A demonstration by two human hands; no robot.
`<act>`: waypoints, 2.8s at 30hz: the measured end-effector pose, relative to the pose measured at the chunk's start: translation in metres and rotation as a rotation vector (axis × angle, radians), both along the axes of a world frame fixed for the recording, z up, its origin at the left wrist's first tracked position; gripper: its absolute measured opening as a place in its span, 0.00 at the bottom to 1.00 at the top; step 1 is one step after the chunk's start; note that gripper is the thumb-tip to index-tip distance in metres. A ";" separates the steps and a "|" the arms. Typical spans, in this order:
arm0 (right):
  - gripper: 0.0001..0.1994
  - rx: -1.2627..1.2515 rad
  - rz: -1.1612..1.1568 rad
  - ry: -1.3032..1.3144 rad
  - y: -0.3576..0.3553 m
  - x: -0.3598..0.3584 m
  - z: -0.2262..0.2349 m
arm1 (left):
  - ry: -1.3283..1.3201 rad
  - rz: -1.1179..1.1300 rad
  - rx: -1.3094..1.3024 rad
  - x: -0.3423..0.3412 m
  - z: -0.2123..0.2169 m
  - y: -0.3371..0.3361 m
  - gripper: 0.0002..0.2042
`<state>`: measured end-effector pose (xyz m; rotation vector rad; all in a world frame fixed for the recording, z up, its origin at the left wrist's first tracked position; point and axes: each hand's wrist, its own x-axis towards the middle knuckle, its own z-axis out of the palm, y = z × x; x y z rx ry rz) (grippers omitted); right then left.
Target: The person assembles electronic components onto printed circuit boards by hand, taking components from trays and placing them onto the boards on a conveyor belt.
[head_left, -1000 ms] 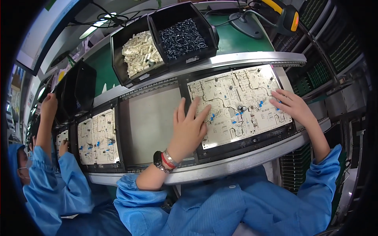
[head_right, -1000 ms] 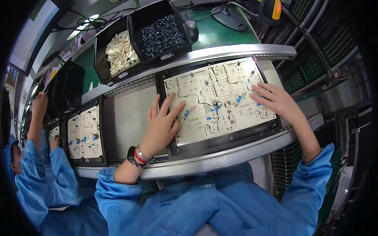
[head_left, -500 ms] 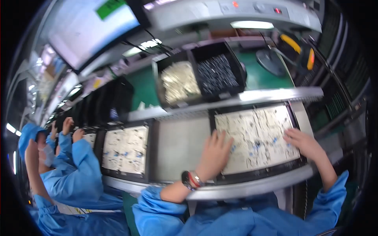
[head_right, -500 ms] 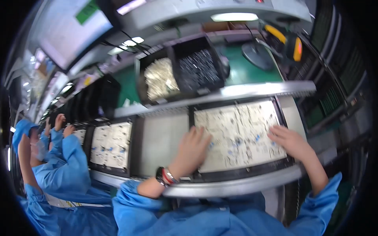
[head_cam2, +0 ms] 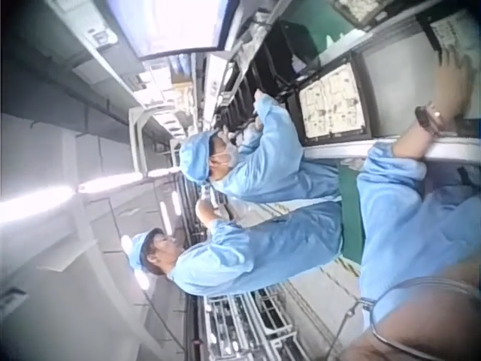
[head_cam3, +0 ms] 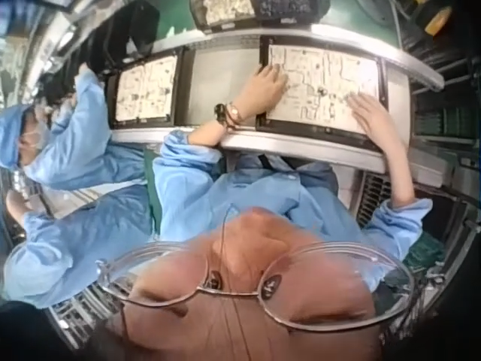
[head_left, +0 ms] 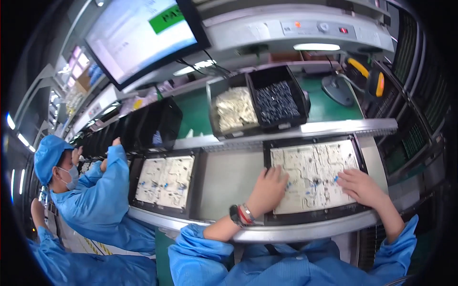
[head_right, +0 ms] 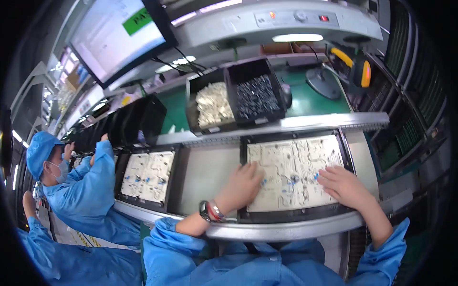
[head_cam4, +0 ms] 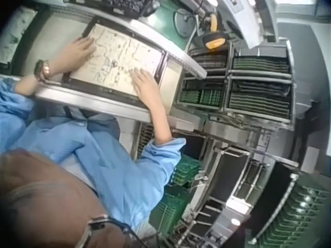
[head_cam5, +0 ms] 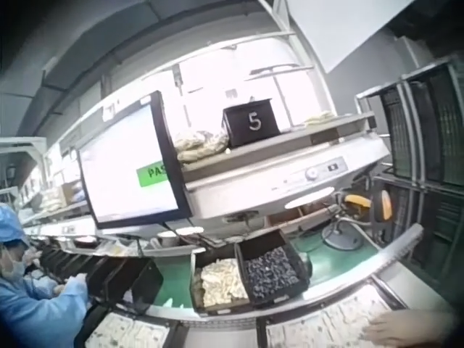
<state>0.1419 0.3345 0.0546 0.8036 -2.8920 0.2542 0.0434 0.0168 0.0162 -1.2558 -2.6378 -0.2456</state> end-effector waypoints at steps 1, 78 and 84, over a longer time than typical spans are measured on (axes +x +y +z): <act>0.17 -0.031 0.016 -0.046 0.003 -0.002 0.000 | -0.104 -0.021 -0.034 -0.001 0.000 -0.002 0.23; 0.08 -0.329 -0.200 0.221 -0.033 -0.155 -0.047 | 0.002 -0.077 0.163 -0.084 0.011 0.000 0.11; 0.08 -0.636 -0.560 -0.042 -0.061 -0.146 -0.042 | -0.024 -0.069 0.146 -0.083 0.008 0.000 0.13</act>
